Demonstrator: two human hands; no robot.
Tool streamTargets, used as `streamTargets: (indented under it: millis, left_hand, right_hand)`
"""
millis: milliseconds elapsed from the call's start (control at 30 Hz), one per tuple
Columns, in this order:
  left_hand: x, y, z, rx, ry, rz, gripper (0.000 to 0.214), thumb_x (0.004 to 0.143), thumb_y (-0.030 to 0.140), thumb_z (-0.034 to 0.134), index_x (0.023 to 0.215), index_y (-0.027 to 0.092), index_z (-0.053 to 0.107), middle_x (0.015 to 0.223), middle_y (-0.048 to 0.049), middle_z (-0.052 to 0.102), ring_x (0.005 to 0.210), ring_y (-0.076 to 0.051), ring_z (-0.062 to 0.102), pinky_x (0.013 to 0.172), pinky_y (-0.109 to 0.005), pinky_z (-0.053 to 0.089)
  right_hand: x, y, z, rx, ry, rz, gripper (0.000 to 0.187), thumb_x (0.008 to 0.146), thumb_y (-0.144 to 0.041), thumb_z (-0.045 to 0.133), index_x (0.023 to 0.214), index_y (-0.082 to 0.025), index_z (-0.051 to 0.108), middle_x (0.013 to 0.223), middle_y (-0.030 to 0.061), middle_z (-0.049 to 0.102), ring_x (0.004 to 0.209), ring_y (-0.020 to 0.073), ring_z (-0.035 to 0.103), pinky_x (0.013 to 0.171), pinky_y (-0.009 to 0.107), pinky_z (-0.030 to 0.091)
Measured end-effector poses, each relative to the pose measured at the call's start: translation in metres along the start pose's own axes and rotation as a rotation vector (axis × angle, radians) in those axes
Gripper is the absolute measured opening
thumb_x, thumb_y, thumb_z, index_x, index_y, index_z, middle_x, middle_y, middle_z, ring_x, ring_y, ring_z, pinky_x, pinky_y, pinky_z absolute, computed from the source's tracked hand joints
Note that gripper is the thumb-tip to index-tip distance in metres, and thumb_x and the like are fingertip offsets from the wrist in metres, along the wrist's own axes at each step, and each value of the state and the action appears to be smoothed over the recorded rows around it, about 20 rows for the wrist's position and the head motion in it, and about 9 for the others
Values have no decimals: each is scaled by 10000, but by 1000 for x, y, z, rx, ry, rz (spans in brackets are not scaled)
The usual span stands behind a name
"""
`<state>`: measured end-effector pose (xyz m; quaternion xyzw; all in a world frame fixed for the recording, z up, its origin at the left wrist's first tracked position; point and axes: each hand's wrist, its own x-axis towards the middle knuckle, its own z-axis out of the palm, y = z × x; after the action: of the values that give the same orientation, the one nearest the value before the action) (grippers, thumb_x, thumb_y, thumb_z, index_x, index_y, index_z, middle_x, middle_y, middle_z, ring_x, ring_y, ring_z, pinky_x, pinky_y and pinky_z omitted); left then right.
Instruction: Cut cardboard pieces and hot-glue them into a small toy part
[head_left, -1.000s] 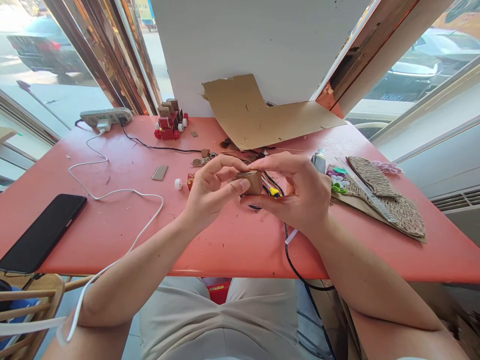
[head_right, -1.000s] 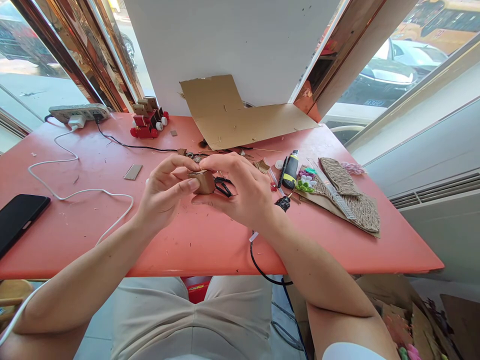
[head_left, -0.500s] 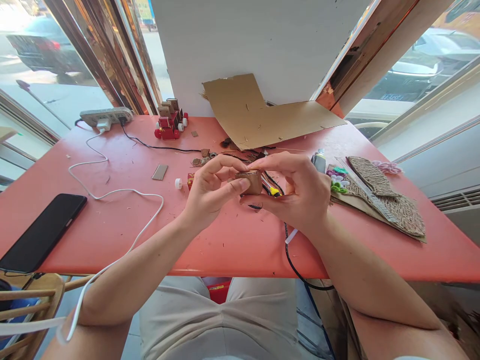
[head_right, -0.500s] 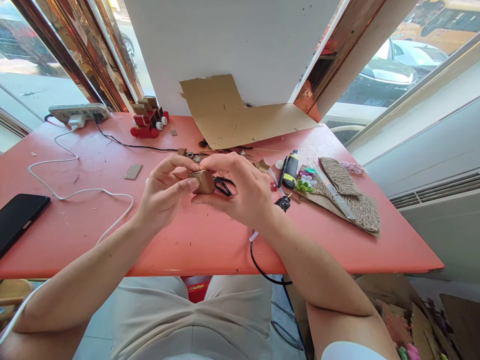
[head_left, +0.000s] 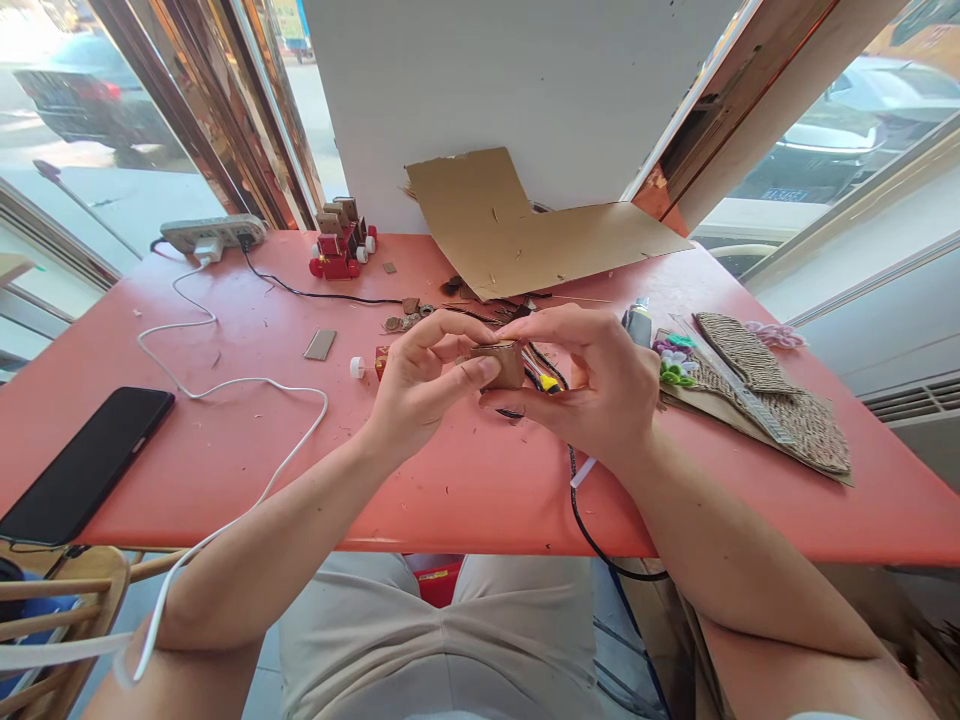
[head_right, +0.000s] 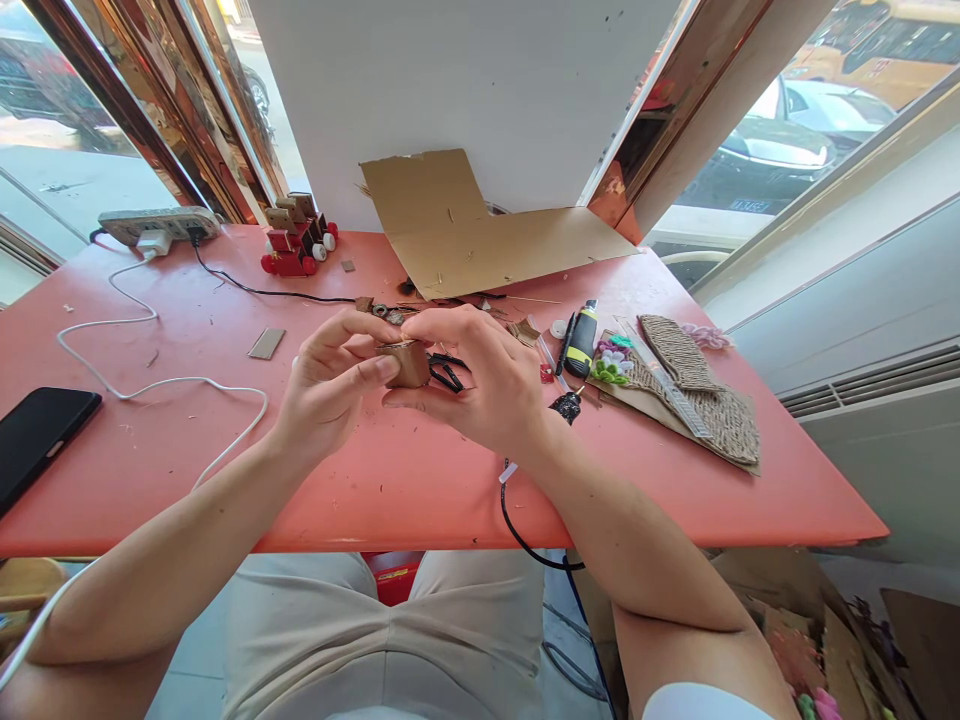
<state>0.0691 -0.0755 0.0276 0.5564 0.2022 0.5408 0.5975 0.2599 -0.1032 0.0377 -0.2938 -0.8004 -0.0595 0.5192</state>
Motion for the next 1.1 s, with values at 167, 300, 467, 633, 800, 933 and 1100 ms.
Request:
streamTargets:
  millis: [167, 300, 467, 633, 800, 933, 1100]
  left_hand:
    - [0, -2, 1, -24, 6, -8, 411, 675, 532, 1053, 824, 260, 784, 862, -7, 746, 805, -169, 682, 740, -305, 565]
    - [0, -3, 1, -34, -1, -19, 407, 672, 516, 1055, 827, 260, 779, 831, 3, 737, 764, -156, 659, 700, -290, 546]
    - [-1, -5, -2, -40, -54, -37, 370, 750, 508, 1008, 875, 257, 766, 773, 12, 721, 712, -159, 649, 686, -304, 529]
    - [0, -6, -4, -64, -49, -52, 359, 747, 477, 1013, 891, 256, 770, 816, 6, 753, 744, -167, 682, 712, -312, 559]
    - [3, -4, -5, -58, -12, -16, 373, 744, 511, 1007, 870, 251, 771, 862, -3, 779, 749, -163, 721, 700, -302, 588]
    - [5, -3, -8, 9, 23, 25, 331, 742, 454, 998, 843, 251, 756, 813, 1, 752, 728, -165, 707, 679, -300, 578]
    - [8, -3, -12, 69, 81, 84, 288, 737, 353, 970, 848, 248, 726, 804, 7, 725, 748, -171, 712, 694, -305, 575]
  right_hand:
    - [-2, 1, 1, 36, 7, 36, 481, 919, -392, 941, 1317, -378, 672, 1142, 3, 865, 977, 245, 875, 872, 372, 767]
    - [-2, 0, 2, 58, 11, 43, 526, 908, -393, 947, 1348, -424, 659, 1158, -11, 865, 964, 253, 872, 877, 395, 773]
    - [-3, 0, 3, -2, 0, 61, 528, 853, -418, 995, 1282, -363, 692, 1119, -9, 867, 959, 239, 865, 849, 370, 758]
    - [-2, -1, 2, 49, -30, 122, 466, 914, -459, 939, 1295, -350, 694, 1152, -8, 854, 990, 207, 854, 885, 343, 745]
    - [0, 1, -1, 111, -40, 113, 520, 911, -564, 916, 1318, -335, 688, 1214, 40, 843, 1074, 243, 845, 940, 387, 728]
    - [0, 2, 4, 165, 6, 150, 443, 991, -684, 767, 1236, -320, 704, 1168, 56, 835, 1078, 261, 830, 944, 417, 703]
    - [2, 3, 3, 93, 139, 294, 282, 1077, -525, 708, 926, -287, 711, 852, 9, 779, 751, 194, 745, 703, 359, 631]
